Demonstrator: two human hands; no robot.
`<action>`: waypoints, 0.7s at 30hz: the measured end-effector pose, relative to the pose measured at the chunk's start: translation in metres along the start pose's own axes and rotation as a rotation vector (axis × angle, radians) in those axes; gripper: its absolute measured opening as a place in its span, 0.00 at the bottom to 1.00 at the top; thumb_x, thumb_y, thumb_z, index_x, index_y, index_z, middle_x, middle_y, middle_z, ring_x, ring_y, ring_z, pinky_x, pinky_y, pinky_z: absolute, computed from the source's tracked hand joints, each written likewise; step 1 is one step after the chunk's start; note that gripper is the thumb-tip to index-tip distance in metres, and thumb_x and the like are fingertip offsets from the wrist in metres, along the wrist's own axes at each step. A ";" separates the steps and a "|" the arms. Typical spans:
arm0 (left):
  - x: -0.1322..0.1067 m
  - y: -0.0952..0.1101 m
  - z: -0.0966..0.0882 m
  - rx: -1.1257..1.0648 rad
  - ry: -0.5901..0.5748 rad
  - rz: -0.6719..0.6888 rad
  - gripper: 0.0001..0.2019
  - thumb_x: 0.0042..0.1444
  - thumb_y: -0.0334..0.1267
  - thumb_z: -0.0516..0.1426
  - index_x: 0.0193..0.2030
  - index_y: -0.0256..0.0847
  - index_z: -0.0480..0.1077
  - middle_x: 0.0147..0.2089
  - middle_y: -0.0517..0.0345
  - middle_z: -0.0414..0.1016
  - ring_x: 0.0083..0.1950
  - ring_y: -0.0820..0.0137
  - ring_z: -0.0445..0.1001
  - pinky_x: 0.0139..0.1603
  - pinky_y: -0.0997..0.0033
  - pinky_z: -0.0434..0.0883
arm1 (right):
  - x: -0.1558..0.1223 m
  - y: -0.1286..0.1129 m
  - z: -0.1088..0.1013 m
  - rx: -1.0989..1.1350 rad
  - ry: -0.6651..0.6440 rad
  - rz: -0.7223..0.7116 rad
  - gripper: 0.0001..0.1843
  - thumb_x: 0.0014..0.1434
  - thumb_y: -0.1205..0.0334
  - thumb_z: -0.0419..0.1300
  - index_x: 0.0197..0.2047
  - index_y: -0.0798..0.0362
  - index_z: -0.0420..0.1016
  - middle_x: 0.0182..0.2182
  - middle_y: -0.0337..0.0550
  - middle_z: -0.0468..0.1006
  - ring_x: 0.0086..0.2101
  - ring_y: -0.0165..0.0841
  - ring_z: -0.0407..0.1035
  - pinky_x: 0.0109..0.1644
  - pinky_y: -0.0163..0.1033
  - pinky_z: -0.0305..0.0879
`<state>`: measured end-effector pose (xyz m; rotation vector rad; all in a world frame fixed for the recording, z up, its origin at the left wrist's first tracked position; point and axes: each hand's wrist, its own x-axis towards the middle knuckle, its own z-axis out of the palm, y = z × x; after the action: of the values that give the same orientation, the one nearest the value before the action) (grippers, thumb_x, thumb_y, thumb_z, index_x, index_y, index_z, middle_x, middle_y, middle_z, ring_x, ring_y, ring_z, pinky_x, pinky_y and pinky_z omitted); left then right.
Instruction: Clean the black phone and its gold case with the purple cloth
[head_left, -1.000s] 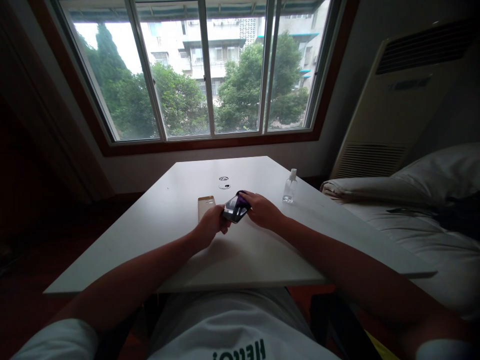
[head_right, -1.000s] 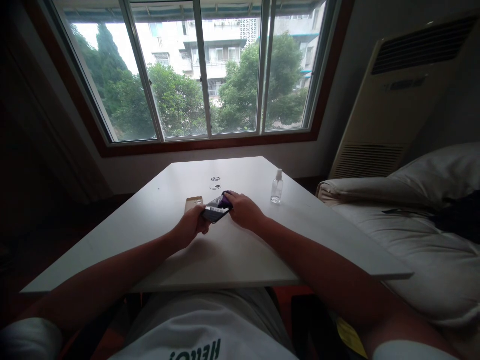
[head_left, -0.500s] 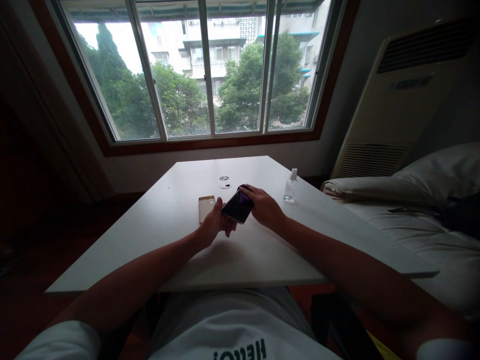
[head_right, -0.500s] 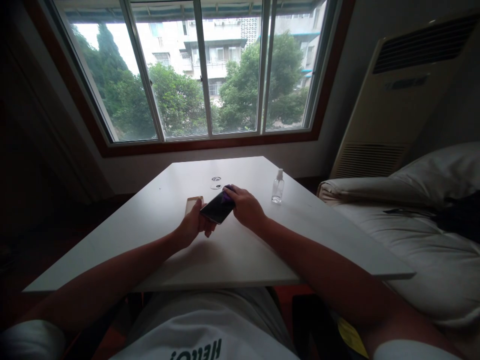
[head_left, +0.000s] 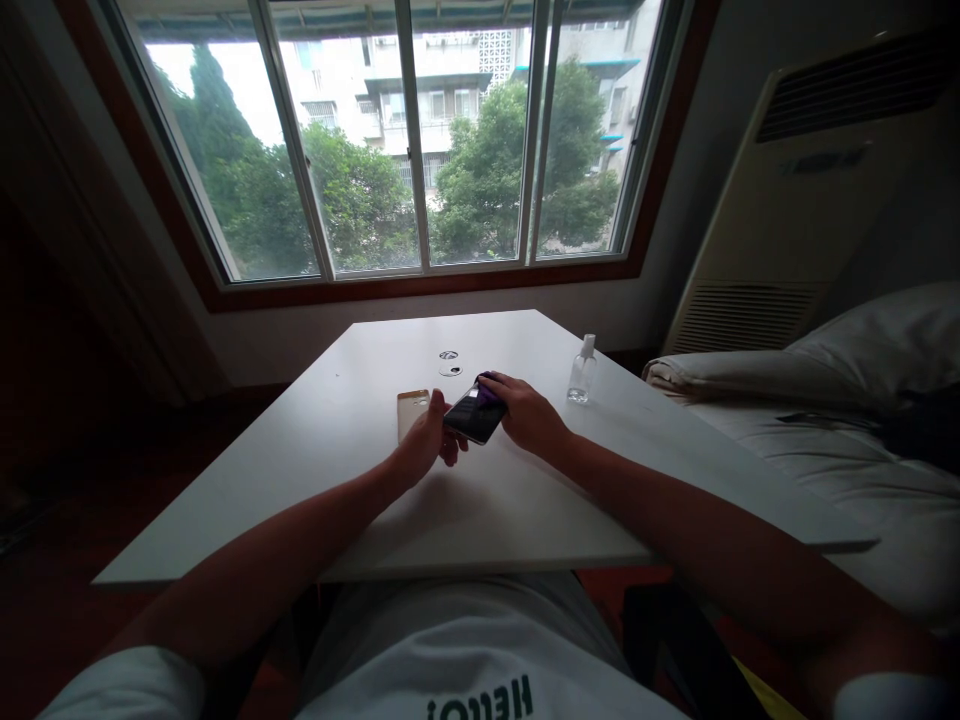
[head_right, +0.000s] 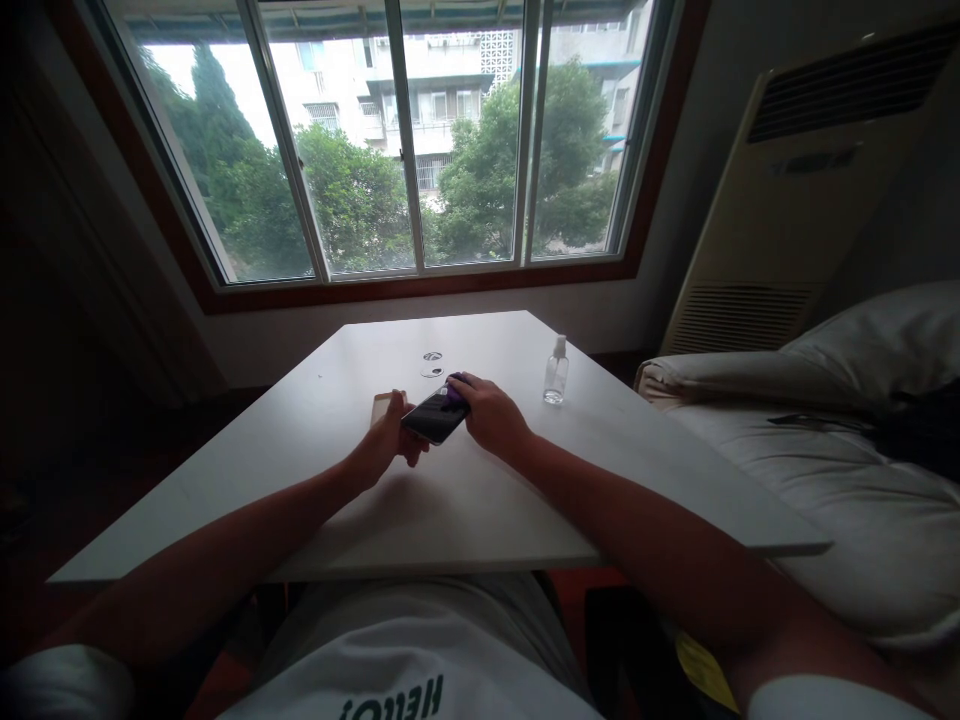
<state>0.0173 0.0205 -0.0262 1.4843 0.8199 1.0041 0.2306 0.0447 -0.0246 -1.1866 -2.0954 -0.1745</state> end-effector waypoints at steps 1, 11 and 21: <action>0.001 0.000 -0.001 0.024 0.025 0.011 0.42 0.58 0.75 0.35 0.40 0.34 0.68 0.26 0.52 0.72 0.19 0.72 0.67 0.19 0.73 0.64 | 0.000 0.000 0.000 0.008 -0.001 0.006 0.33 0.60 0.74 0.51 0.69 0.49 0.64 0.64 0.49 0.68 0.61 0.45 0.64 0.61 0.51 0.67; -0.017 0.023 -0.014 0.848 0.044 0.488 0.39 0.54 0.60 0.62 0.69 0.48 0.61 0.70 0.43 0.57 0.60 0.53 0.68 0.51 0.55 0.74 | -0.001 0.003 0.002 0.022 0.019 -0.029 0.34 0.60 0.74 0.52 0.68 0.48 0.64 0.63 0.48 0.68 0.61 0.45 0.65 0.62 0.53 0.66; -0.008 0.023 -0.020 1.299 -0.089 0.817 0.26 0.63 0.28 0.56 0.67 0.48 0.65 0.67 0.50 0.65 0.61 0.57 0.67 0.60 0.49 0.67 | -0.002 0.001 0.004 -0.012 -0.016 -0.054 0.33 0.60 0.73 0.52 0.68 0.52 0.65 0.64 0.50 0.67 0.60 0.45 0.65 0.62 0.50 0.65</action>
<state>-0.0050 0.0182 -0.0036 3.1253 0.8305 0.9517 0.2303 0.0454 -0.0289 -1.1426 -2.1447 -0.2036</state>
